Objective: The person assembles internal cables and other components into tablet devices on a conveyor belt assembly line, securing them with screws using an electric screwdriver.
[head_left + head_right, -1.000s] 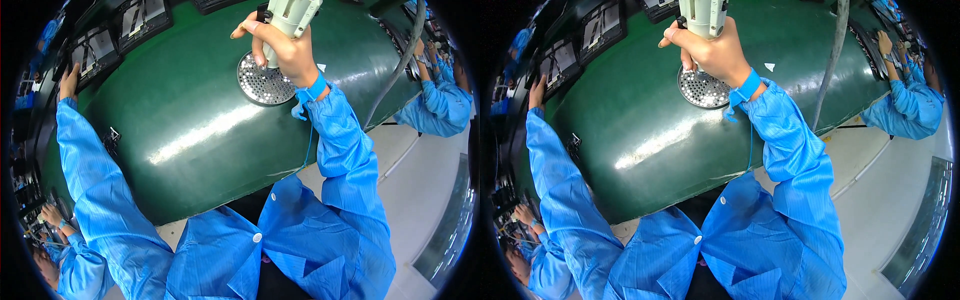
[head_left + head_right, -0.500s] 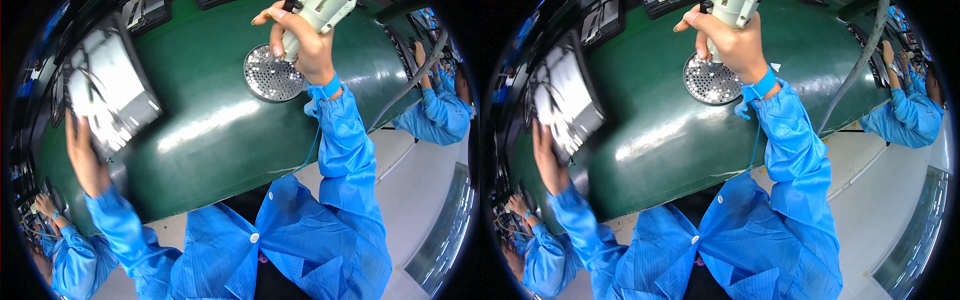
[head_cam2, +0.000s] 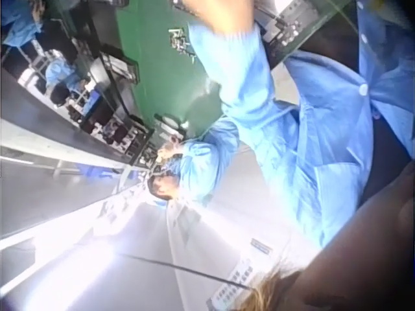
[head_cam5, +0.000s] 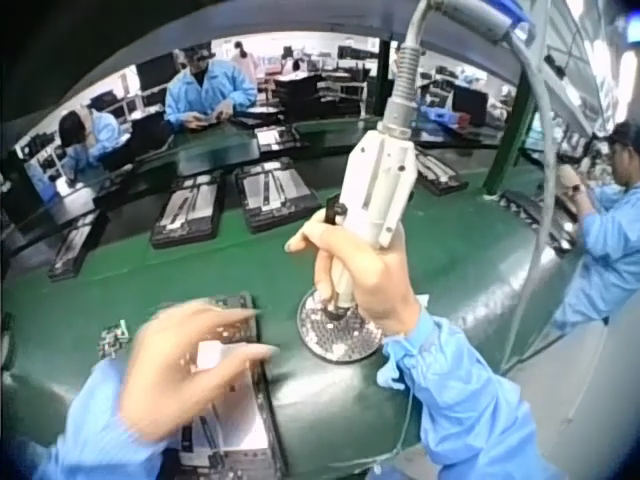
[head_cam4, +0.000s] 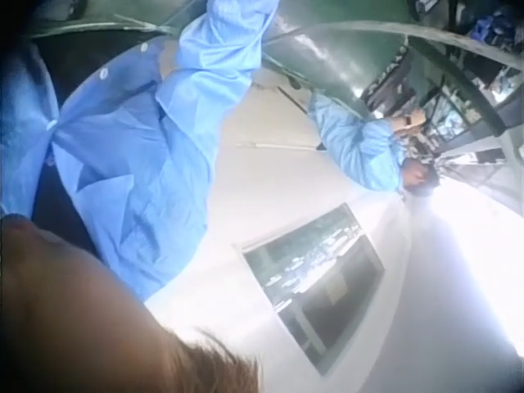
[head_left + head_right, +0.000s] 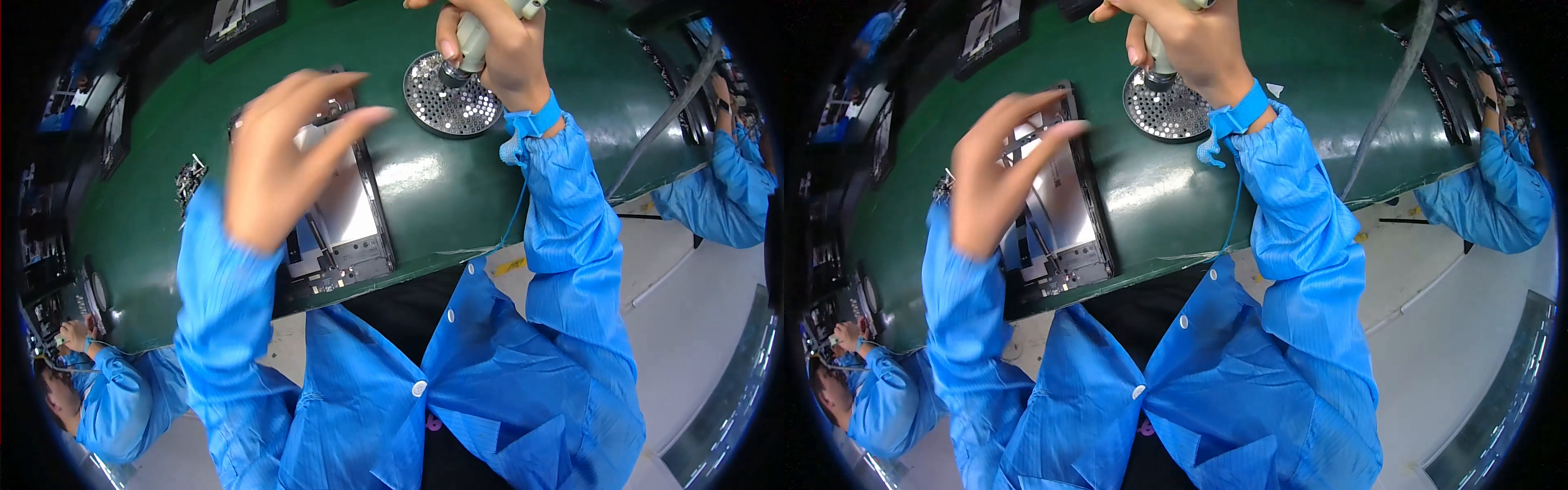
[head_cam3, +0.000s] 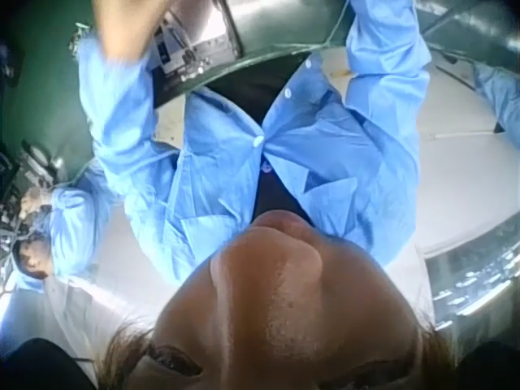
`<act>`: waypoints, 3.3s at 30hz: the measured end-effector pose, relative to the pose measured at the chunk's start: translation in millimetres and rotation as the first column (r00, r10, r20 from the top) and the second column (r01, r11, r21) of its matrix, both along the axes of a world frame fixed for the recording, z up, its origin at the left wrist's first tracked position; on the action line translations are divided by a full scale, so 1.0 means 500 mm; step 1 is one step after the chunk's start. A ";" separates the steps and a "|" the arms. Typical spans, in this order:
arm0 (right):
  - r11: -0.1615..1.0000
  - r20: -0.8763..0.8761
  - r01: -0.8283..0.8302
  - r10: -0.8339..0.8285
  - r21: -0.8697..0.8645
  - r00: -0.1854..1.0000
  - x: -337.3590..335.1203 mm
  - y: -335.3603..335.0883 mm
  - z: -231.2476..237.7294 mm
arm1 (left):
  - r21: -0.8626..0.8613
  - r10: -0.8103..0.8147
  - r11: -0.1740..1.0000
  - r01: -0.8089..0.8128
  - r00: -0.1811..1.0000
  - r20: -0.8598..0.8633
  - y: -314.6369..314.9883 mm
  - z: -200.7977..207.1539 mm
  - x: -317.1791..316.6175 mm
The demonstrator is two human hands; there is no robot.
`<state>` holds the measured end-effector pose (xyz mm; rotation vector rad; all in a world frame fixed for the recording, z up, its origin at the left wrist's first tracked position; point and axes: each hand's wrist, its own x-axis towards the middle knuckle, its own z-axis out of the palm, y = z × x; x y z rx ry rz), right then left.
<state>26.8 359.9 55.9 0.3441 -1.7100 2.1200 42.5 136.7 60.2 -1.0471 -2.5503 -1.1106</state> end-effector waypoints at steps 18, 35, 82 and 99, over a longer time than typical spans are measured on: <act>0.994 -0.081 -0.053 0.045 -0.100 0.996 -0.020 0.046 -0.005 | -0.290 -0.230 0.947 0.140 0.925 -0.303 0.150 -0.106 -0.108; 0.999 -0.024 -0.026 0.025 -0.043 0.999 -0.027 0.042 -0.022 | -0.301 -0.273 0.937 0.176 0.907 -0.321 0.131 -0.115 -0.090; 0.988 -0.009 -0.090 0.090 -0.122 0.996 -0.025 0.039 -0.011 | -0.095 -0.167 0.984 0.151 0.967 -0.190 0.160 -0.128 -0.091; 0.996 0.043 -0.045 0.042 0.071 0.998 -0.021 -0.006 0.006 | -0.107 0.302 0.953 -0.282 0.886 0.353 -0.300 -0.068 -0.235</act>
